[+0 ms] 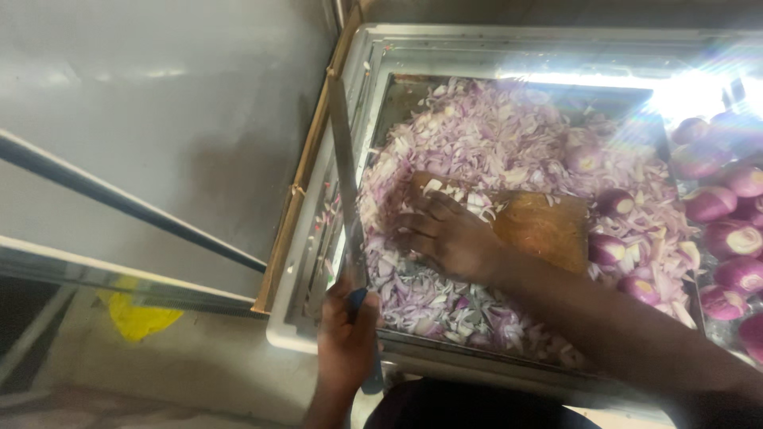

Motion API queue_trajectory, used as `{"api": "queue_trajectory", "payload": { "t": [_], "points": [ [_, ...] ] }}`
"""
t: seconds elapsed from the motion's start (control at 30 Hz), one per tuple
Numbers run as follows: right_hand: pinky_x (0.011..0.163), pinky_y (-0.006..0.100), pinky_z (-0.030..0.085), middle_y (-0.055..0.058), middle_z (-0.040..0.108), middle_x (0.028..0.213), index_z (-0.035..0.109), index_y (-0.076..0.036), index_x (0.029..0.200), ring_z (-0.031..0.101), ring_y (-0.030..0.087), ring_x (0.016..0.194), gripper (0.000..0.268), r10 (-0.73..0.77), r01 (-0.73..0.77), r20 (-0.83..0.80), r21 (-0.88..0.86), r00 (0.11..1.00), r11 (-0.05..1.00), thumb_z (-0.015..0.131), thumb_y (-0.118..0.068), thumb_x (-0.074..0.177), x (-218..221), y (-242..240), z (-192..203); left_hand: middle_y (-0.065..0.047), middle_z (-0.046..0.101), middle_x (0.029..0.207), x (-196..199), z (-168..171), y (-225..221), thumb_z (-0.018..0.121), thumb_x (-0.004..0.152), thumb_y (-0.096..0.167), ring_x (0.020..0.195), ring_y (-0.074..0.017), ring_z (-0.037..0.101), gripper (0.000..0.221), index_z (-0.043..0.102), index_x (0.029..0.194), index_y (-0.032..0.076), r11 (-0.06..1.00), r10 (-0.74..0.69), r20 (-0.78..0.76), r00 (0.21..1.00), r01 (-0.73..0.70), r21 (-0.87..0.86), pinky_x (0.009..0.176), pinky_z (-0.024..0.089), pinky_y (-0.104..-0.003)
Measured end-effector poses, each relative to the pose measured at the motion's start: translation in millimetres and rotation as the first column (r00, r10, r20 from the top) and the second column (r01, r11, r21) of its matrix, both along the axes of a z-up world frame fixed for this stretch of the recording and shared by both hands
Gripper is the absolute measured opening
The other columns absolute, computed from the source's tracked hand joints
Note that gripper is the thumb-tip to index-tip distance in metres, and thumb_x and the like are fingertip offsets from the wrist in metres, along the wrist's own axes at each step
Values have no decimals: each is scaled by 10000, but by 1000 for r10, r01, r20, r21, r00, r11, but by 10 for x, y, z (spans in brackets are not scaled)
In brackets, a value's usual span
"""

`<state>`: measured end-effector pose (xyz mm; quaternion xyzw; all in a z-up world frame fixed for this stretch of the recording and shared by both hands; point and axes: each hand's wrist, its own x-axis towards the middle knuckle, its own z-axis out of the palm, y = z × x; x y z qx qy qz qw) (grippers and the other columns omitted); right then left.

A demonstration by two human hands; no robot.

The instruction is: The person chops onions using a large cleaver and a wooden block inside a metal container.

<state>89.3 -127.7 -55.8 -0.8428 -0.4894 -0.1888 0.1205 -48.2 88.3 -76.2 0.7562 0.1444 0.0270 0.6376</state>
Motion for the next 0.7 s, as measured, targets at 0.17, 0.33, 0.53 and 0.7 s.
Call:
{"api": "queue_trajectory", "payload": {
  "t": [0.17, 0.33, 0.53, 0.7],
  "points": [
    [1168, 506, 431, 111, 669, 1337, 725, -96, 1175, 568, 318, 1329, 238, -100, 100, 21, -2, 995, 995, 674, -195, 964, 184, -185, -47, -38, 628, 853, -4, -54, 47, 657, 916, 228, 636, -122, 627, 620, 456, 1493, 124, 999, -53, -64, 997, 53, 9, 497, 545, -290],
    [990, 579, 499, 274, 601, 1275, 628, 47, 1325, 565, 457, 1181, 385, -646, 807, -508, 196, 569, 557, 750, -193, 1050, 548, -673, 250, -51, 651, 871, 70, -331, 52, 685, 959, 196, 700, -103, 617, 619, 446, 1510, 45, 990, -110, 155, 982, 123, -72, 588, 541, -248],
    [750, 438, 593, 121, 696, 925, 702, -47, 1010, 683, 275, 816, 156, -879, 839, -265, -283, 397, 465, 548, -76, 1000, 523, -1599, 782, -81, 641, 784, 48, -336, 135, 683, 853, 199, 612, -139, 610, 711, 456, 1523, 130, 993, -114, -163, 980, 115, -4, 463, 510, -347],
    [815, 465, 624, 194, 764, 1011, 733, -38, 1245, 752, 337, 908, 279, -919, 825, -393, -519, -1, 222, 571, -224, 1114, 69, -2285, 1079, -165, 741, 931, 98, -513, 94, 706, 884, 224, 721, -204, 747, 492, 604, 1325, 32, 880, -361, 336, 870, 199, 430, 683, 608, -376]
  ]
}}
